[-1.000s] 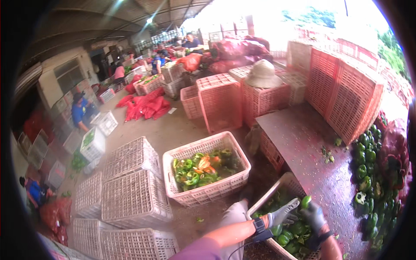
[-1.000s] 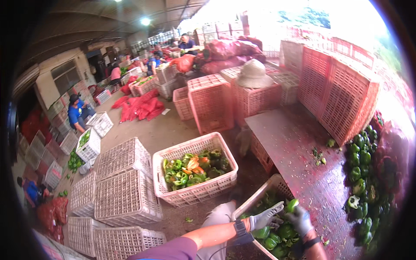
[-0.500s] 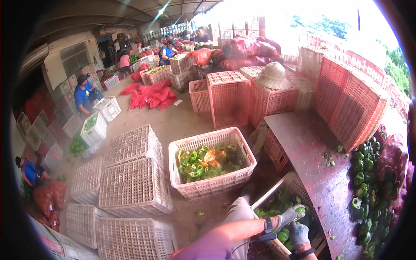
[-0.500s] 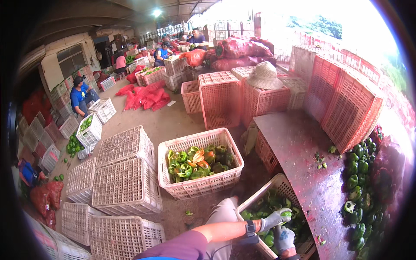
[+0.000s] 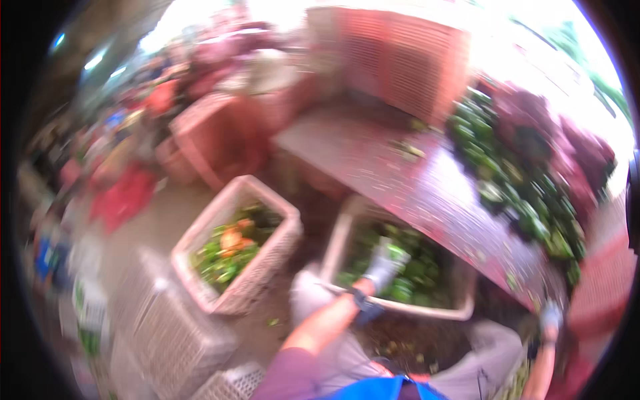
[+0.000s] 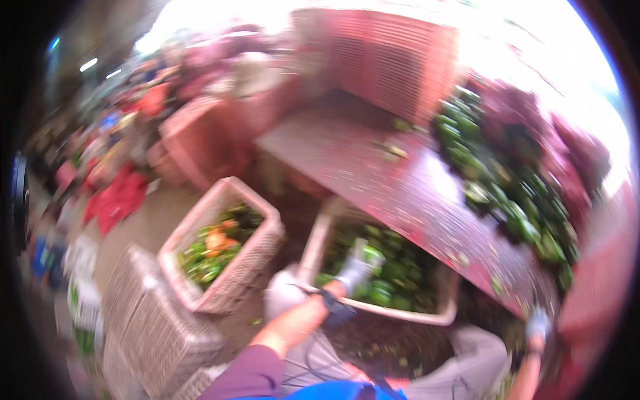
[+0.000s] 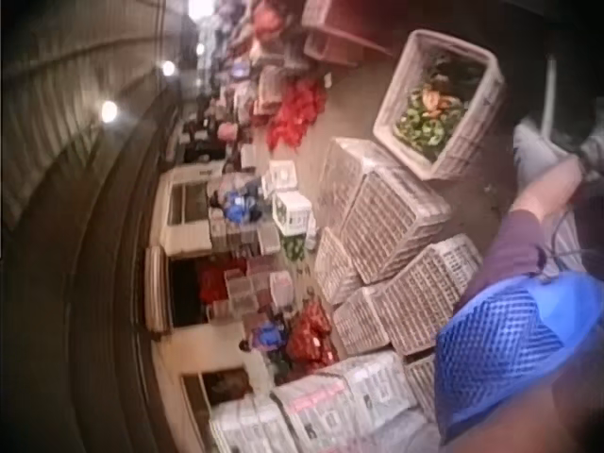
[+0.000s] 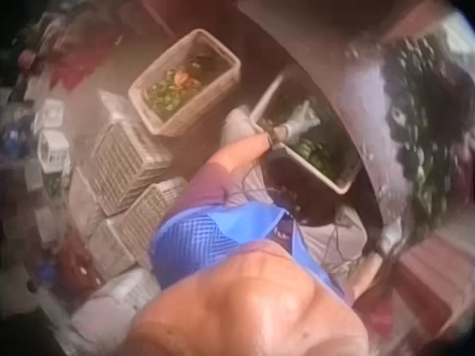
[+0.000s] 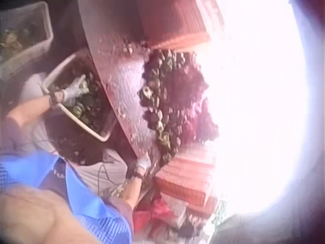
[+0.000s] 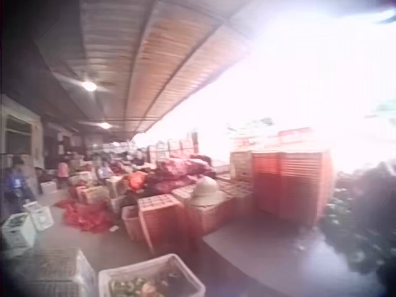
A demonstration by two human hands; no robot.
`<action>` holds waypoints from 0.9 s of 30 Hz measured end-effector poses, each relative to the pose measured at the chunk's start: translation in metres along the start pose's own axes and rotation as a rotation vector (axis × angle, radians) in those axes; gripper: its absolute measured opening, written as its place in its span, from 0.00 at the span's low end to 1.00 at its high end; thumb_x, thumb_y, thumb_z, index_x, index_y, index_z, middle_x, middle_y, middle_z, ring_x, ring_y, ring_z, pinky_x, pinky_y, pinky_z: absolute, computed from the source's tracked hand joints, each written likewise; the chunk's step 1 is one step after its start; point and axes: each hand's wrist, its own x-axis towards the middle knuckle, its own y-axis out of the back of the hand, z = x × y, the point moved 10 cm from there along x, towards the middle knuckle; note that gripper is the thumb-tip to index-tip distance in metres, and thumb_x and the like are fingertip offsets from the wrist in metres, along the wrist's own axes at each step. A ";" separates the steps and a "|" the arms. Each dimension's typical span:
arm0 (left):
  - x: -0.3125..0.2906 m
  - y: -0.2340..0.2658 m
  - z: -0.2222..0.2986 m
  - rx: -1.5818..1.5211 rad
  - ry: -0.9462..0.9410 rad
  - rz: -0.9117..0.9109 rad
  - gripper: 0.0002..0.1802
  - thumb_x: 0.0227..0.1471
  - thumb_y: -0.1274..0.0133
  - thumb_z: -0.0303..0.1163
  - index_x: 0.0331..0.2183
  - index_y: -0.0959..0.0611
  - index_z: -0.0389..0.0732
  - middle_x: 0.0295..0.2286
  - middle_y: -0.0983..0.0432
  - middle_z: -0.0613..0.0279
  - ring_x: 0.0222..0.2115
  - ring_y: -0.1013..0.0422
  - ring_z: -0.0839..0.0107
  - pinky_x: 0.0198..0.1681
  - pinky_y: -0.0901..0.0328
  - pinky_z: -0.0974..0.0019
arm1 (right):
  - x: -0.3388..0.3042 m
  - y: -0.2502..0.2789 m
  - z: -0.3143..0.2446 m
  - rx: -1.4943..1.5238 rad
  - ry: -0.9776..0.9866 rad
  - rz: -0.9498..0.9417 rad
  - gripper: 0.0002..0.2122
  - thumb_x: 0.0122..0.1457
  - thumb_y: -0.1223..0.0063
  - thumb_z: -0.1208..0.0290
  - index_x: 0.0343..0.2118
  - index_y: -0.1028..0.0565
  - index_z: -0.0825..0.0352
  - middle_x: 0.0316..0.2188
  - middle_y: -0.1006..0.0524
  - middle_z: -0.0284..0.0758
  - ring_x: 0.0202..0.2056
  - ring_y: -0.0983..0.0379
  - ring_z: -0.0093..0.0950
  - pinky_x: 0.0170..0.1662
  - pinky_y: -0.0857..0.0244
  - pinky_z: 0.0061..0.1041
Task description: Slicing green bell peppers, removing cores, and sorting them into crates.
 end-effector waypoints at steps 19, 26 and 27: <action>-0.016 -0.054 -0.007 -0.369 0.411 -0.381 0.25 0.64 0.42 0.37 0.60 0.25 0.41 0.36 0.25 0.70 0.28 0.33 0.84 0.27 0.38 0.78 | 0.199 -0.053 0.171 -0.833 0.098 0.004 0.12 0.59 0.47 0.67 0.46 0.22 0.53 0.41 0.22 0.37 0.44 0.25 0.36 0.43 0.33 0.39; -0.021 -0.053 -0.004 -0.248 0.362 -0.481 0.28 0.67 0.49 0.44 0.62 0.28 0.38 0.50 0.22 0.53 0.40 0.23 0.73 0.39 0.28 0.70 | 0.206 -0.057 0.158 -0.771 0.077 0.095 0.05 0.60 0.47 0.64 0.34 0.21 0.55 0.31 0.20 0.31 0.36 0.23 0.31 0.40 0.34 0.38; -0.020 -0.056 0.005 -0.279 0.360 -0.484 0.29 0.68 0.50 0.45 0.62 0.29 0.39 0.50 0.22 0.52 0.40 0.23 0.72 0.40 0.28 0.70 | 0.207 -0.046 0.152 -0.769 0.094 0.192 0.04 0.59 0.46 0.64 0.31 0.22 0.55 0.27 0.21 0.30 0.33 0.23 0.30 0.37 0.34 0.38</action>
